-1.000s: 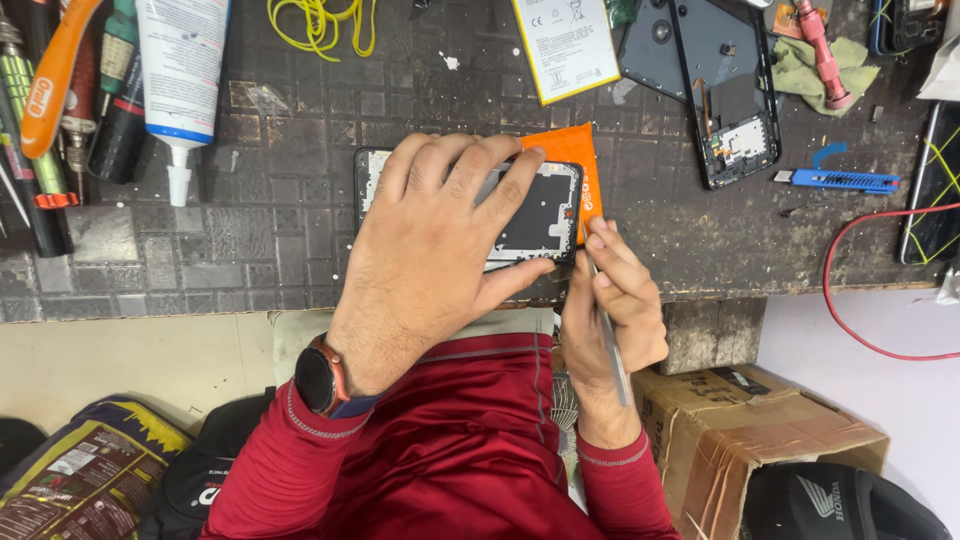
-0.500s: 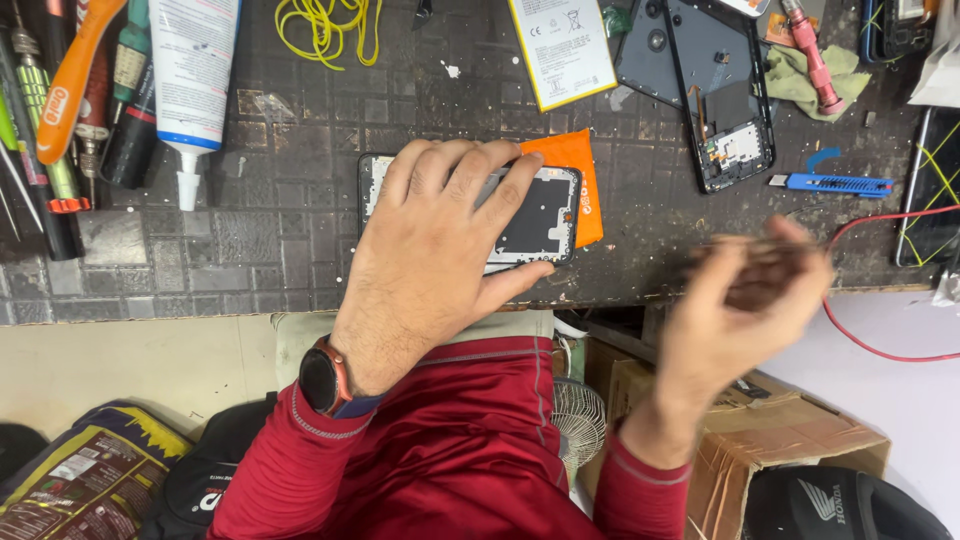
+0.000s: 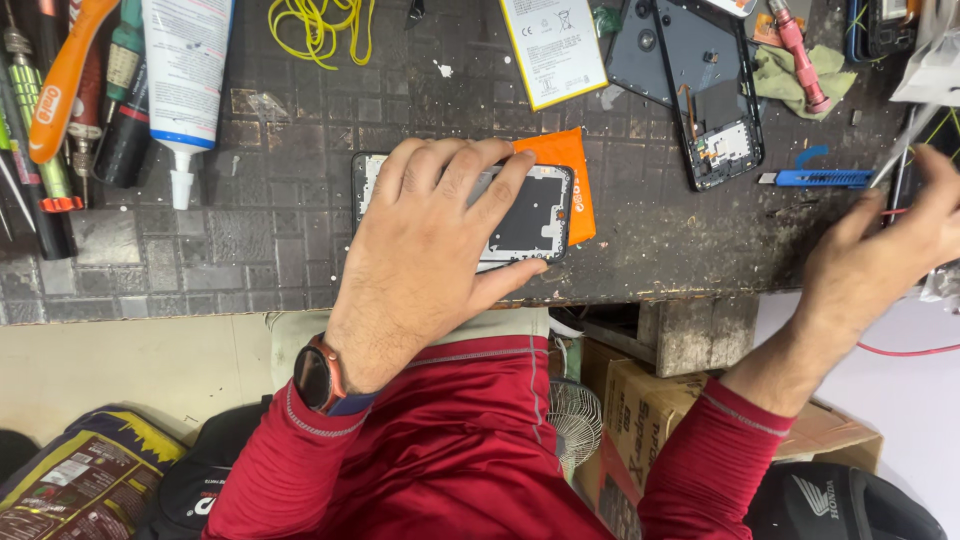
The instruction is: The person disassembles a smartphone using a blue plastic pry tool and tweezers. They remove the back cover, disconnect internal ribbon cables, and lift out the motherboard while working at a cluttered repair bench.
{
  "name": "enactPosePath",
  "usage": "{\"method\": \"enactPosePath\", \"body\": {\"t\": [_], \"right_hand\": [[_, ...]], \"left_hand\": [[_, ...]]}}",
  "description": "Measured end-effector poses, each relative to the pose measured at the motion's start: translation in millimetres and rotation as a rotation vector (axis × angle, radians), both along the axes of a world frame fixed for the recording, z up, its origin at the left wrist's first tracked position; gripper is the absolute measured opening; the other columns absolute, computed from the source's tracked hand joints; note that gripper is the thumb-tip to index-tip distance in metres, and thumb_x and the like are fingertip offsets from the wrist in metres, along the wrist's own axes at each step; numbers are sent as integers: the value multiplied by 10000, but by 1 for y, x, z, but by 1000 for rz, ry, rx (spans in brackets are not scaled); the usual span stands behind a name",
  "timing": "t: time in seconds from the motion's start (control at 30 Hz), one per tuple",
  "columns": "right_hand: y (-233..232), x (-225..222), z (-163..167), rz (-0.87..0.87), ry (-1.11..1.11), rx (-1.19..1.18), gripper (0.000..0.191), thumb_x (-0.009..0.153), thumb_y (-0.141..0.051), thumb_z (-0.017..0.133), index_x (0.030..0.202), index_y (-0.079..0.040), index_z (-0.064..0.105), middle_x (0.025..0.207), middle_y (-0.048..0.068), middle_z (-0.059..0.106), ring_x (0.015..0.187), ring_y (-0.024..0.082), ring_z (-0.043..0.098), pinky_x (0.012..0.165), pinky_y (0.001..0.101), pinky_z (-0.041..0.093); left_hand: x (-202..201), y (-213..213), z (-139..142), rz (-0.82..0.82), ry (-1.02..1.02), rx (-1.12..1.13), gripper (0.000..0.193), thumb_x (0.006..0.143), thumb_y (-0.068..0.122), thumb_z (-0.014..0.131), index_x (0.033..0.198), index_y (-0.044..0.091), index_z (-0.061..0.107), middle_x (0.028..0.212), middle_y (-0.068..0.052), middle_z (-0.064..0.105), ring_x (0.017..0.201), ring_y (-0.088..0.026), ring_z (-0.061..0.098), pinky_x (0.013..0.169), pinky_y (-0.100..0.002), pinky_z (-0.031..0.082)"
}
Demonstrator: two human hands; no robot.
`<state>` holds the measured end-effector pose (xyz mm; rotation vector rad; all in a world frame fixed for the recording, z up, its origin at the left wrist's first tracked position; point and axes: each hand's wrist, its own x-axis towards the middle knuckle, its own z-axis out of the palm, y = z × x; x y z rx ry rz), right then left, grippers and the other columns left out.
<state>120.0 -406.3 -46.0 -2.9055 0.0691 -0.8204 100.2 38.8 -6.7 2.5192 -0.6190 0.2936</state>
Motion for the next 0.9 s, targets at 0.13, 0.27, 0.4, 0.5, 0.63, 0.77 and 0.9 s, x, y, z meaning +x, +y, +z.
{"method": "enactPosePath", "body": {"t": [0.13, 0.27, 0.4, 0.5, 0.63, 0.77, 0.9], "right_hand": [[20, -6, 14, 19, 156, -53, 385, 960, 5, 720, 1299, -175, 700, 1499, 138, 460, 1367, 314, 431, 1175, 492, 307], [26, 0, 25, 78, 197, 34, 245, 972, -35, 785, 1176, -142, 700, 1459, 159, 459, 1350, 359, 424, 1135, 538, 301], [12, 8, 22, 156, 154, 148, 216, 985, -14, 735, 1156, -59, 610, 1434, 147, 499, 1386, 309, 452, 1189, 488, 309], [-13, 11, 8, 232, 45, 329, 125, 1064, -9, 667, 1170, -13, 603, 1353, 103, 574, 1311, 250, 533, 1167, 401, 381], [-63, 10, -16, 202, -75, 613, 92, 1128, -79, 613, 1161, 6, 624, 1195, 84, 605, 1134, 211, 568, 1020, 343, 418], [-92, -4, -18, 287, -145, 817, 191, 1194, -145, 567, 1157, 29, 636, 1065, 89, 602, 995, 195, 572, 888, 310, 418], [-43, -42, 12, 350, -94, 1131, 281, 1254, -218, 524, 1165, 26, 631, 932, 86, 604, 840, 168, 577, 744, 273, 417]], "left_hand": [[0, 1, 0, -4, 7, 3, 747, 888, 558, 739, 1390, 30, 574, 1334, -113, 561, 1207, -317, 506, 1108, -482, 390], [0, 1, 0, -6, -1, -2, 747, 889, 556, 740, 1393, 31, 574, 1329, -115, 561, 1209, -315, 505, 1113, -484, 390], [0, 1, 1, -5, 9, -6, 757, 879, 552, 745, 1398, 29, 574, 1329, -111, 562, 1206, -313, 504, 1105, -481, 393], [0, 1, 1, -3, 10, 5, 755, 883, 552, 748, 1399, 29, 574, 1328, -112, 560, 1210, -315, 505, 1102, -481, 394], [0, 1, 2, -10, 22, -5, 750, 883, 552, 746, 1394, 31, 576, 1323, -114, 560, 1204, -322, 503, 1095, -481, 394], [0, 1, 3, -5, 20, 5, 744, 886, 548, 743, 1397, 33, 578, 1325, -114, 559, 1209, -324, 504, 1104, -489, 390], [0, 1, 3, -7, 19, -7, 741, 889, 546, 744, 1401, 36, 577, 1330, -115, 557, 1216, -326, 505, 1112, -495, 387]]}}
